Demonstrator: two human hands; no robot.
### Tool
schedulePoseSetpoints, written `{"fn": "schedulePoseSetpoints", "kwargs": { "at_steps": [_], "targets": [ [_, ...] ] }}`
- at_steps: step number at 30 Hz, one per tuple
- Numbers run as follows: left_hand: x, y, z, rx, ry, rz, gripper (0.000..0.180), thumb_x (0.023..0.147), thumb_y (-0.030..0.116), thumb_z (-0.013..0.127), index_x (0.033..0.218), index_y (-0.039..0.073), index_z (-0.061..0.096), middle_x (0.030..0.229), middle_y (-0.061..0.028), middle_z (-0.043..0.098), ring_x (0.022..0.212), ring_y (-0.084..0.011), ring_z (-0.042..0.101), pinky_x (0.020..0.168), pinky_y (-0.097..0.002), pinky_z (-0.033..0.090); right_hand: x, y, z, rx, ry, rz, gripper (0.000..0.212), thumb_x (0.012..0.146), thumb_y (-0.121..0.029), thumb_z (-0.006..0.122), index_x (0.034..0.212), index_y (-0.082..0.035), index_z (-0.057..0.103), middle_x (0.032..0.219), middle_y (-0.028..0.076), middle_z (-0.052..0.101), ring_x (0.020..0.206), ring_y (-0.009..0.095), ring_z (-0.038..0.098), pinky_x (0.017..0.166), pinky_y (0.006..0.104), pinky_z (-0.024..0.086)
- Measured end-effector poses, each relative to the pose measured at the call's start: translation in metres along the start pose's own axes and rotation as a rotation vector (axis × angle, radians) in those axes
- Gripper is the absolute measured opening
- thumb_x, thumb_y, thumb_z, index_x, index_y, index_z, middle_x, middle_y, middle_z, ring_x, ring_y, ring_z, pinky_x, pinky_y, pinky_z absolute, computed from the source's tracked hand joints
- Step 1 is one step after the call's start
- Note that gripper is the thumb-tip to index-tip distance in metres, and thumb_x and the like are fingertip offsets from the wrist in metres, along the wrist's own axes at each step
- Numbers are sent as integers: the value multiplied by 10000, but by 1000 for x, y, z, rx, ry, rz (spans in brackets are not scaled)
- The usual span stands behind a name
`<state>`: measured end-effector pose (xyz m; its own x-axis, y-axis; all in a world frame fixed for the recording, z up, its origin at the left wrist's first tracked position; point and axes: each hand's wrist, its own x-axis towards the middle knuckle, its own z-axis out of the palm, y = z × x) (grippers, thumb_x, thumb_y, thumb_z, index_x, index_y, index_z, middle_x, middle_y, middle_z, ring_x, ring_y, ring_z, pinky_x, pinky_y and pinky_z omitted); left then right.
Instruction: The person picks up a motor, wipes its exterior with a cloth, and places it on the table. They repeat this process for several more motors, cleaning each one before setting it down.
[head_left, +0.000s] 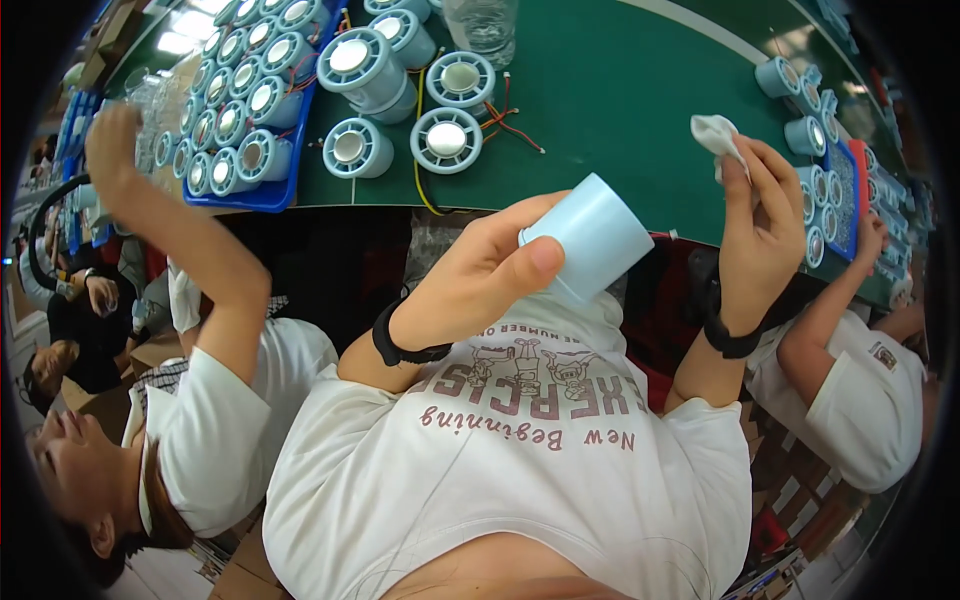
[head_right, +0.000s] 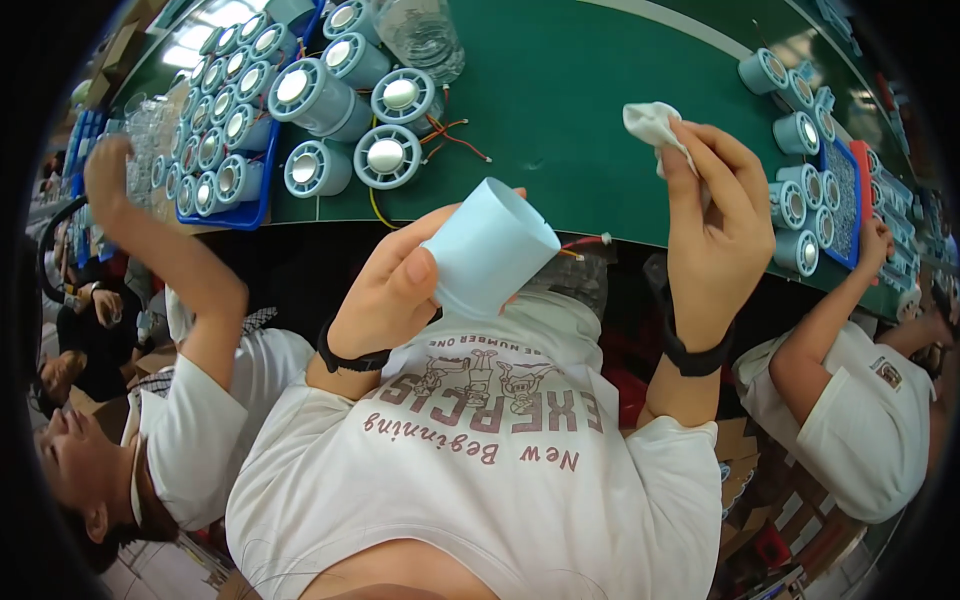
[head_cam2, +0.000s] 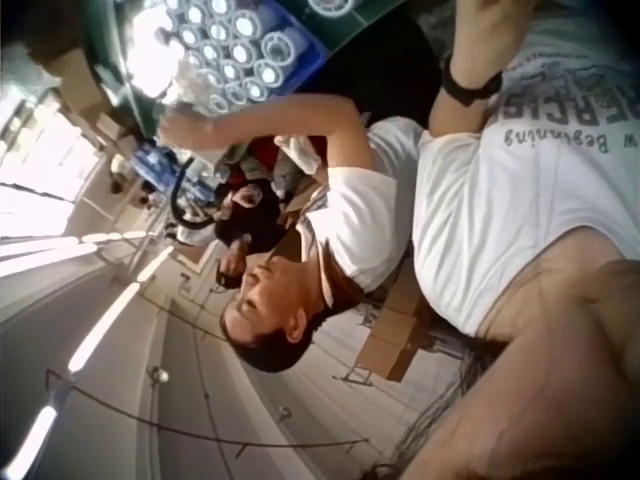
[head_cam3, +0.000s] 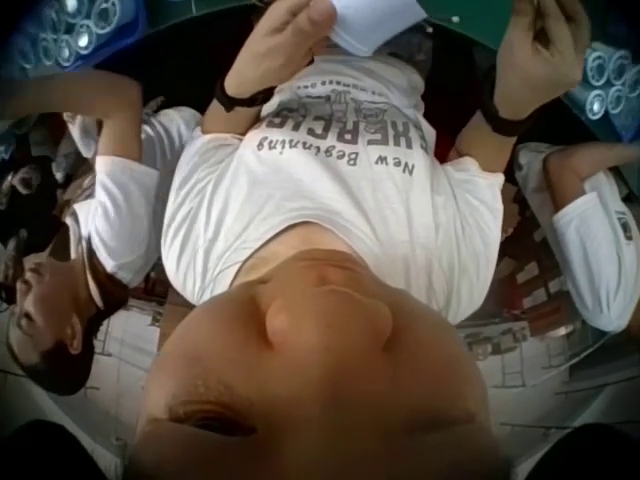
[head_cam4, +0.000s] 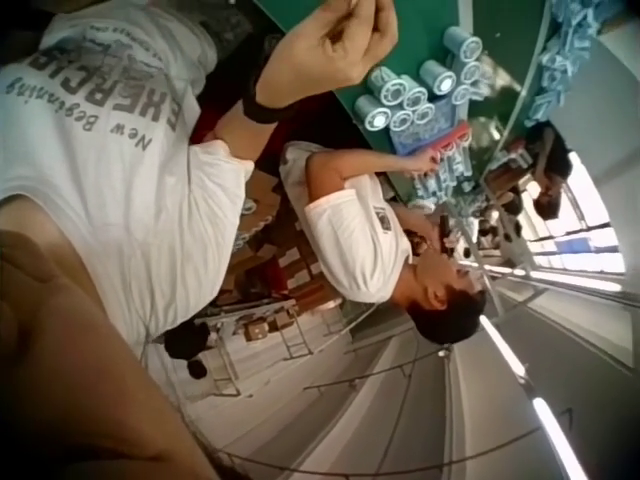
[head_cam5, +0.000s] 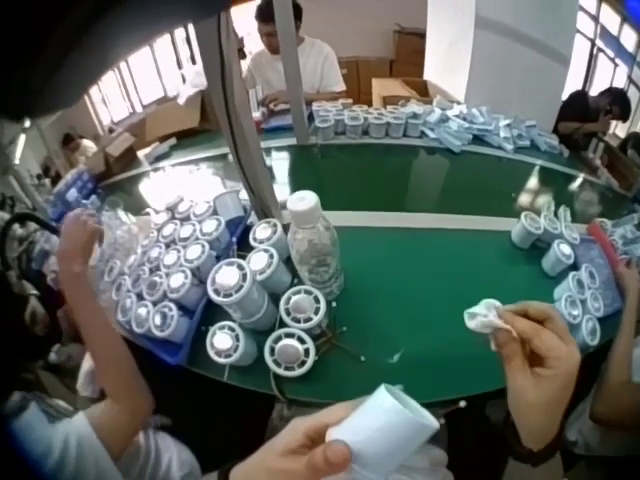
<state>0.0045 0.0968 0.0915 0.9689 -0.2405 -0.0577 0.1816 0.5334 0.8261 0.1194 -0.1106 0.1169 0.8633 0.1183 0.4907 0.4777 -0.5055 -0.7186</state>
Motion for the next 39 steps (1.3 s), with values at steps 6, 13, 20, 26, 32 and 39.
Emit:
{"fn": "schedulePoseSetpoints", "kwargs": {
  "at_steps": [6, 13, 20, 26, 32, 39],
  "targets": [
    [-1, 1, 3, 245, 130, 112, 871, 892, 617, 551, 1415, -56, 371, 1277, -162, 559, 1079, -218, 609, 875, -343, 509, -22, -37, 7, 55, -265, -602, 176, 835, 46, 673, 1009, 35, 691, 1056, 132, 653, 900, 250, 644, 763, 304, 518],
    [-13, 8, -16, -235, 36, -21, 589, 995, 420, 508, 1399, 1, 421, 1203, -77, 572, 1081, -142, 558, 893, -294, 485, 1, -17, 13, -142, -42, -307, 193, 823, 37, 684, 1016, 43, 684, 1038, 147, 648, 877, 271, 644, 753, 299, 521],
    [-19, 16, 1, -49, 122, 12, 583, 977, 359, 559, 1419, 17, 395, 1201, -86, 557, 1066, -147, 562, 869, -286, 497, -8, -27, 20, -59, -228, -415, 149, 878, 28, 642, 1020, 47, 681, 1051, 130, 641, 886, 201, 633, 750, 263, 511],
    [-29, 38, -2, 545, 439, 463, 715, 827, 149, 765, 1419, 23, 384, 1186, -103, 531, 1038, -160, 565, 828, -285, 518, -4, 2, 22, 116, -85, -130, 178, 881, 56, 615, 1029, -6, 691, 1054, 88, 619, 871, 163, 619, 689, 243, 503],
    [-38, 73, -22, 846, 886, 691, 756, 744, 86, 808, 1383, 1, 413, 1129, -97, 554, 1051, -189, 585, 879, -300, 496, 1, 12, 30, 210, -305, 24, 164, 906, 51, 565, 1033, 23, 665, 1102, 70, 590, 903, 118, 586, 704, 226, 476],
    [-31, 148, -139, 1805, 1480, 555, 537, 717, 323, 766, 1095, -34, 635, 1049, -181, 601, 886, -313, 609, 831, -386, 501, 1, -2, 40, 145, -464, -105, 229, 871, 116, 474, 972, 21, 657, 1072, 82, 620, 877, 119, 599, 704, 228, 463]
  ]
}}
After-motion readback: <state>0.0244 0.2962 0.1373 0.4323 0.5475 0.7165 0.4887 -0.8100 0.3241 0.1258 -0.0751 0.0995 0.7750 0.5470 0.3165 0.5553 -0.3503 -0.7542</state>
